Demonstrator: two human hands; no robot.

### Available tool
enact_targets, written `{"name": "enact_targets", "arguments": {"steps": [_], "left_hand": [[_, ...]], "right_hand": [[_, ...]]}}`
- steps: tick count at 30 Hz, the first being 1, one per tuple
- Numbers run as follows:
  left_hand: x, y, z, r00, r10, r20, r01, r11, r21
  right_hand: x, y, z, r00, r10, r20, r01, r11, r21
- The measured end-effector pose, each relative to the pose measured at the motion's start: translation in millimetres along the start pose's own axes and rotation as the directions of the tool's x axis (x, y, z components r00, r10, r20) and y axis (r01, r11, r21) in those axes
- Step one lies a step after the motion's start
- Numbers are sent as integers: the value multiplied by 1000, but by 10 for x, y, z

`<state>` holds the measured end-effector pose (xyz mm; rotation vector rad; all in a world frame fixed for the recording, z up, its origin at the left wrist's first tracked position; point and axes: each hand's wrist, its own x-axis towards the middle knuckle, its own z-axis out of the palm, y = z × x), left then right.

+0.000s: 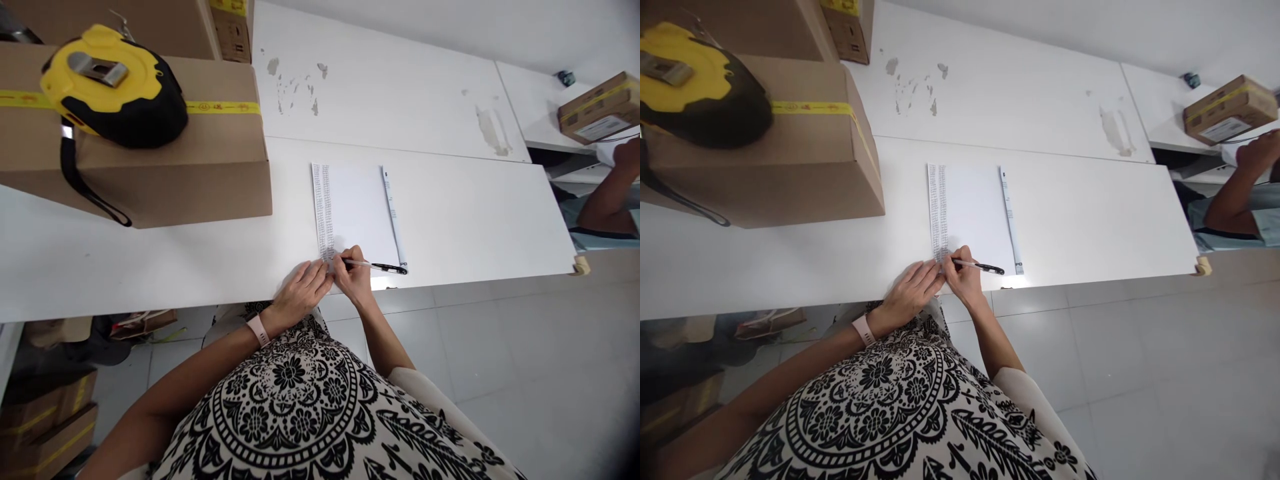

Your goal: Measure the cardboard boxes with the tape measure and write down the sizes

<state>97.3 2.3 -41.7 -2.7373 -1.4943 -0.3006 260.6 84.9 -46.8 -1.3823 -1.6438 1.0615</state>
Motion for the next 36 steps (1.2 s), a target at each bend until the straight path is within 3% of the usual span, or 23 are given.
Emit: {"name": "enact_targets", "arguments": {"steps": [17,36], "left_hand": [[-7,-5,6,1000,12,7,-13,998,53],[-15,-4,41,997,34,-72,-26,994,108]], "right_hand": [[-2,-5,0,1000,-13,-19,14,999,41],[25,-16,8,998,-47,-45,48,999,16]]}}
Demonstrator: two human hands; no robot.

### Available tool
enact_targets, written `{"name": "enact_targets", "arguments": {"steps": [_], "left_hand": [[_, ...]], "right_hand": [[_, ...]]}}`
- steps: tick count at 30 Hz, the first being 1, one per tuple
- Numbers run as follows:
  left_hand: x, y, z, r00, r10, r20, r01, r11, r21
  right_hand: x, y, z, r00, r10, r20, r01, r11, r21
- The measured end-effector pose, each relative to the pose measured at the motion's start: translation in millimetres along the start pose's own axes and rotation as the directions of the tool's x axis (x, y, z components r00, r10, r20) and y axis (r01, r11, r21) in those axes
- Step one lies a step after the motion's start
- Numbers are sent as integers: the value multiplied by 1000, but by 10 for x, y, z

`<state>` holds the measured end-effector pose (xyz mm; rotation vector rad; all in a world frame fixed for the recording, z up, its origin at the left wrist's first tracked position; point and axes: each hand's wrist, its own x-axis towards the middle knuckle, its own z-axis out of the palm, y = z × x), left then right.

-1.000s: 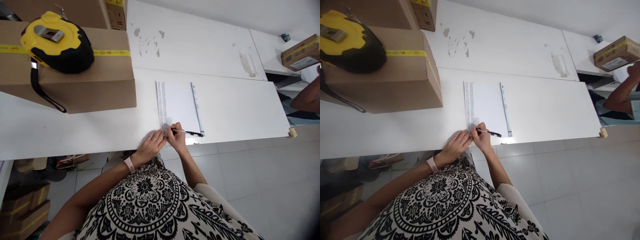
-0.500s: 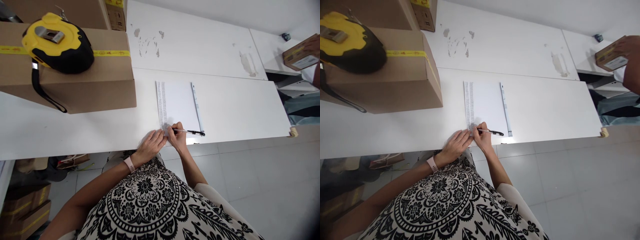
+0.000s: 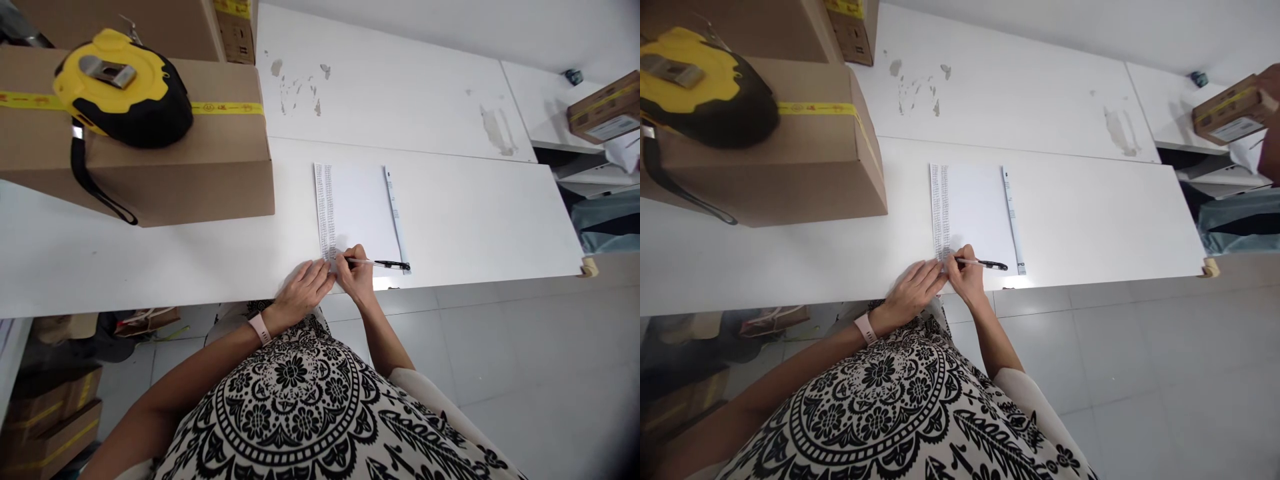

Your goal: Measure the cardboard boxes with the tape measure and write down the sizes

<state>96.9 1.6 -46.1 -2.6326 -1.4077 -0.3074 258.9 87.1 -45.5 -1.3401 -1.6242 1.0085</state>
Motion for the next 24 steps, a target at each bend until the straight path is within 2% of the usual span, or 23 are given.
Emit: {"name": "enact_targets", "arguments": {"steps": [17,24], "left_hand": [[11,-5,-9,999,6,-46,-4,999,36],[-1,-1,4,1000,1,-27,0,999,32]], "right_hand": [[5,3,2,999,15,-29,-14,1000,24],[5,-6,-8,1000,2,-15,-2,1000,13]]}}
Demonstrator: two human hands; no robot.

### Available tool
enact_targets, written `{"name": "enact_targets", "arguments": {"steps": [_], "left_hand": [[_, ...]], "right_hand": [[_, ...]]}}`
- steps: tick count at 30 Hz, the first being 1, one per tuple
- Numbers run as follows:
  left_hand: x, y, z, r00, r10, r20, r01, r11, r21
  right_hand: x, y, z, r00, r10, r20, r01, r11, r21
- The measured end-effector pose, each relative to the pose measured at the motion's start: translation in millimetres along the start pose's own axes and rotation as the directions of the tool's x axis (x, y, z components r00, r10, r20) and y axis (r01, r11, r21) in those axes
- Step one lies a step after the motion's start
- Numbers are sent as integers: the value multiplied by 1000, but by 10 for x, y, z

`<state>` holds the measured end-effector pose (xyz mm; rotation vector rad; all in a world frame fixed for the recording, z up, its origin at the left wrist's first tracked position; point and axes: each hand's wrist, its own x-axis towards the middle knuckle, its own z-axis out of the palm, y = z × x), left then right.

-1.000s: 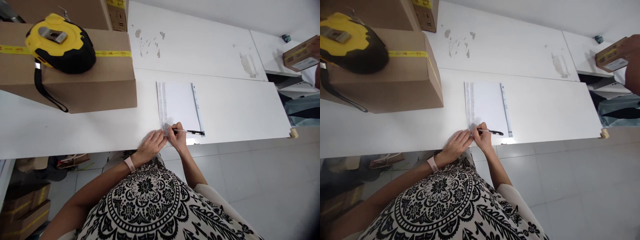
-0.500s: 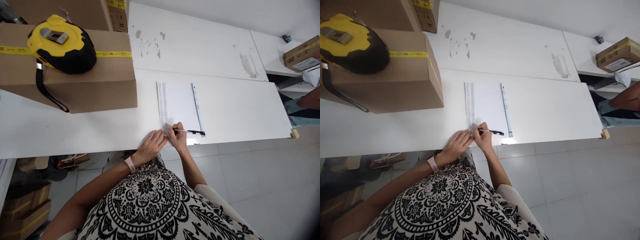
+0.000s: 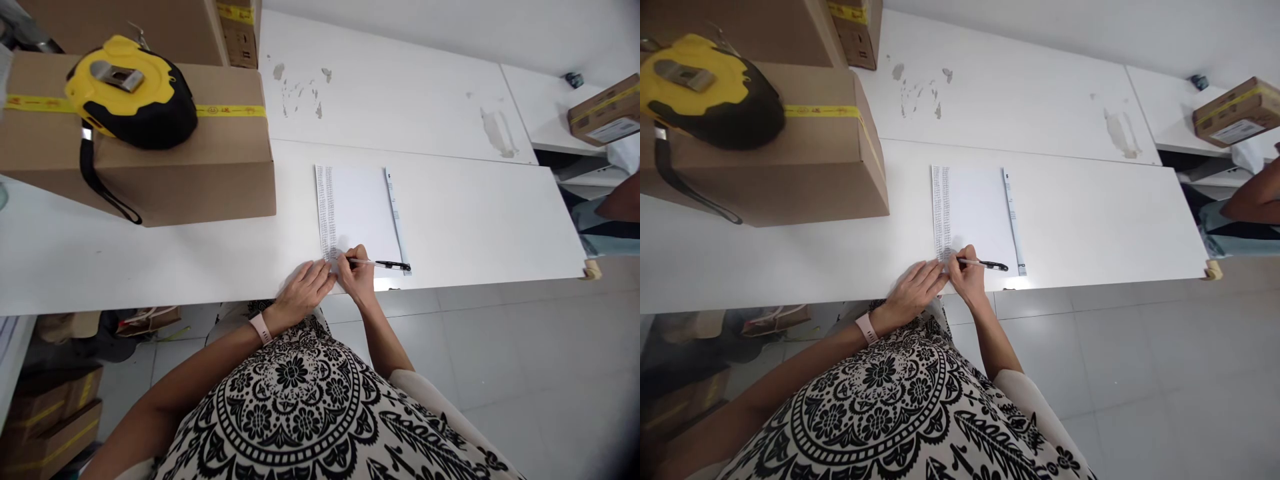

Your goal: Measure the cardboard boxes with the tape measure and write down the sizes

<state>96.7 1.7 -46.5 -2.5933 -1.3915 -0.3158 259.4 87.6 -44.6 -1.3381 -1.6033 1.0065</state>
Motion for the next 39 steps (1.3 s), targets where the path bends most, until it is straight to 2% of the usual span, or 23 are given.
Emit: {"name": "enact_targets", "arguments": {"steps": [9,21,39], "left_hand": [[-3,2,17,1000,-2,-3,2,1000,-18],[-8,3,12,999,-8,50,11,998,-54],[0,-3,-10,999,-5,39,6,999,-38]], "right_hand": [[-8,14,-1,1000,-9,-11,9,1000,-23],[-13,-5,-7,1000,-6,-9,5,999,-45],[-1,-30,-9,1000,7,-19,-8,1000,-11]]}}
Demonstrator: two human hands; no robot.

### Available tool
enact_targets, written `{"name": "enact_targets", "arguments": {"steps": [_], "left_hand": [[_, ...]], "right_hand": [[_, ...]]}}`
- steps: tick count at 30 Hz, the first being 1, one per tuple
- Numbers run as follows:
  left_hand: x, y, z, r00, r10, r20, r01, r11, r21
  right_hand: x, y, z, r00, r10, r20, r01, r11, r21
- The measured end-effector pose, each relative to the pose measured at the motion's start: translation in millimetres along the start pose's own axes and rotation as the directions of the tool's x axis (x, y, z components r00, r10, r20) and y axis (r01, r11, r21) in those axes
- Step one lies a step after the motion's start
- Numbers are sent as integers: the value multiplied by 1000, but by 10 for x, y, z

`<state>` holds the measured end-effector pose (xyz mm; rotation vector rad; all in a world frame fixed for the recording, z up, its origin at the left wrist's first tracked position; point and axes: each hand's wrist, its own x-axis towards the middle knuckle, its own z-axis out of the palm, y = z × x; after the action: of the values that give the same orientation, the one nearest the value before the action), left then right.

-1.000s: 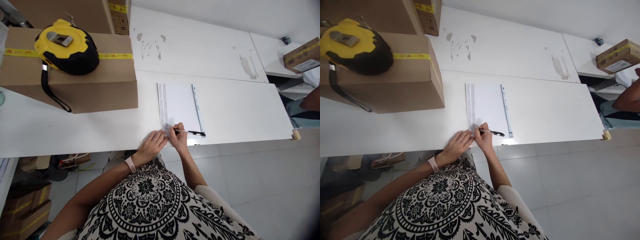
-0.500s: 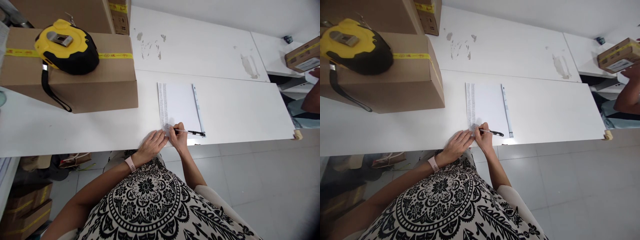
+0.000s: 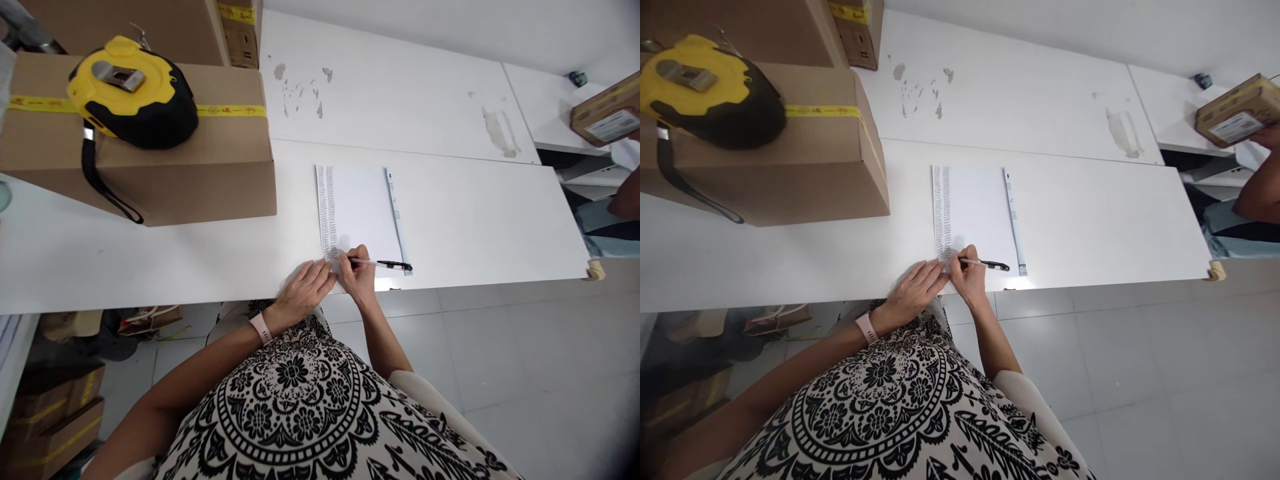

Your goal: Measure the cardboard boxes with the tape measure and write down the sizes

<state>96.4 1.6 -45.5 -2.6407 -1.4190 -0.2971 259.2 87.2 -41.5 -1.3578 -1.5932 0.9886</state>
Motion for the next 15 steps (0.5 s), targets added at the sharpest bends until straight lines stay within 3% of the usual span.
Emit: {"name": "enact_targets", "arguments": {"steps": [15], "left_hand": [[-3,2,3,1000,-1,-5,1,1000,8]], "right_hand": [[-10,5,9,1000,6,-8,-6,1000,7]]}}
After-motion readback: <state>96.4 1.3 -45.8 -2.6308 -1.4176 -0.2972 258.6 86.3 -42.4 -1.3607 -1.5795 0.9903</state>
